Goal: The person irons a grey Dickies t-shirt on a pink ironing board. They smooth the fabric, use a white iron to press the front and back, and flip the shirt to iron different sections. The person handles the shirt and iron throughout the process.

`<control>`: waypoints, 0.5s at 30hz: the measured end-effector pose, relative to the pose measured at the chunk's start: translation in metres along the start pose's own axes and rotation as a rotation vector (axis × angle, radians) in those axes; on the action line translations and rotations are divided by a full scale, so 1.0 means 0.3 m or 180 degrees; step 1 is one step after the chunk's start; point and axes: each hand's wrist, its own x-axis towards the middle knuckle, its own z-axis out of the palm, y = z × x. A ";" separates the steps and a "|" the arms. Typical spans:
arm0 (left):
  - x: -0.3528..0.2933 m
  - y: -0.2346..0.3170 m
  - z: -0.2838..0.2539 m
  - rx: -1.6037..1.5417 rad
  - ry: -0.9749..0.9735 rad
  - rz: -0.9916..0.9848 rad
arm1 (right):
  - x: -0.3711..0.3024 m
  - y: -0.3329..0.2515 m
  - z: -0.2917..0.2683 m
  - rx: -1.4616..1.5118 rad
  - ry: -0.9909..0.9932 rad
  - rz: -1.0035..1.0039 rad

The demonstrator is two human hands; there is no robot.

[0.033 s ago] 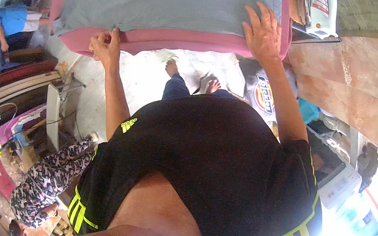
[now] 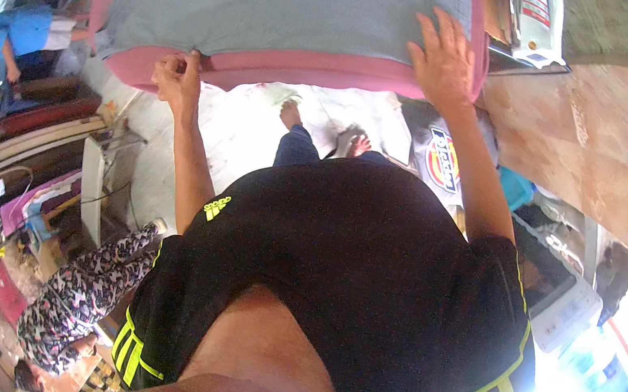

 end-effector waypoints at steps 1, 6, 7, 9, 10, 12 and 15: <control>0.020 -0.035 -0.007 -0.0525 -0.0061 0.0316 | -0.024 0.025 -0.002 -0.0053 0.0032 0.0058; 0.055 -0.002 -0.080 0.0451 -0.0357 0.0530 | -0.060 0.062 -0.026 -0.0218 -0.0136 0.0111; 0.055 0.068 -0.101 0.0905 -0.0467 0.0632 | -0.038 0.084 -0.024 -0.0072 -0.0197 0.0129; 0.090 0.183 -0.151 0.1413 -0.0487 0.0872 | 0.046 0.090 -0.018 0.0198 -0.0346 0.0163; 0.107 0.205 -0.164 0.1470 -0.0397 0.1026 | 0.117 0.042 -0.008 0.0528 -0.0183 -0.0028; 0.177 0.194 -0.134 0.1032 -0.0232 0.1178 | 0.277 -0.090 0.036 0.1135 0.0112 -0.0372; 0.344 0.109 -0.021 0.0985 -0.0108 0.1114 | 0.476 -0.334 0.126 0.0796 0.0109 -0.0817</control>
